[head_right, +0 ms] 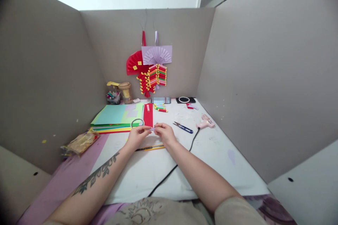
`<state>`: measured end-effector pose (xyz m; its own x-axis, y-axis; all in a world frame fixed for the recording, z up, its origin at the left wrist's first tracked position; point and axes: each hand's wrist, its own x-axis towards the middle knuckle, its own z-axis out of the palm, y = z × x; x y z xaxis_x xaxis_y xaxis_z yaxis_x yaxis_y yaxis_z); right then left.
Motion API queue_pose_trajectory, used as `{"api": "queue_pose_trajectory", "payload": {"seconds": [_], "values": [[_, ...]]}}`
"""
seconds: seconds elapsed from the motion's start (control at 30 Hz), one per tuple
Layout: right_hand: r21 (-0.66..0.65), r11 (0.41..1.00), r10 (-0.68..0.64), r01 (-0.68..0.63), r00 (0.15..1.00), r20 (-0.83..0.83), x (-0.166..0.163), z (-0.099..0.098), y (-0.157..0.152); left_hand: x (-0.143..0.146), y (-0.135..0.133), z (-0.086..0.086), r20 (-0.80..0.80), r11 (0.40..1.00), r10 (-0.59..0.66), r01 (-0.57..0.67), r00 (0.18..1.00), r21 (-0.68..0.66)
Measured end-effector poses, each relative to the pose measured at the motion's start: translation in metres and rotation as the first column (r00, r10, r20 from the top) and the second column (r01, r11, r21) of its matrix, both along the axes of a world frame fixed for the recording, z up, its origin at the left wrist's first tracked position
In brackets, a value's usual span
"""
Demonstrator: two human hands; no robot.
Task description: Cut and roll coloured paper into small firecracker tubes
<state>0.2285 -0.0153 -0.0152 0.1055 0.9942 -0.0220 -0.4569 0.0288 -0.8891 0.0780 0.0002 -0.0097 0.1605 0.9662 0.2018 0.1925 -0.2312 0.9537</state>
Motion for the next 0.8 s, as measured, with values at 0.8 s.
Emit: {"api": "queue_pose_trajectory", "payload": {"seconds": [0.8], "values": [[-0.017, 0.995, 0.103, -0.103, 0.995, -0.004, -0.021, -0.005, -0.009, 0.01, -0.004, 0.006, 0.578, 0.94, 0.097, 0.115, 0.81, -0.32]]}}
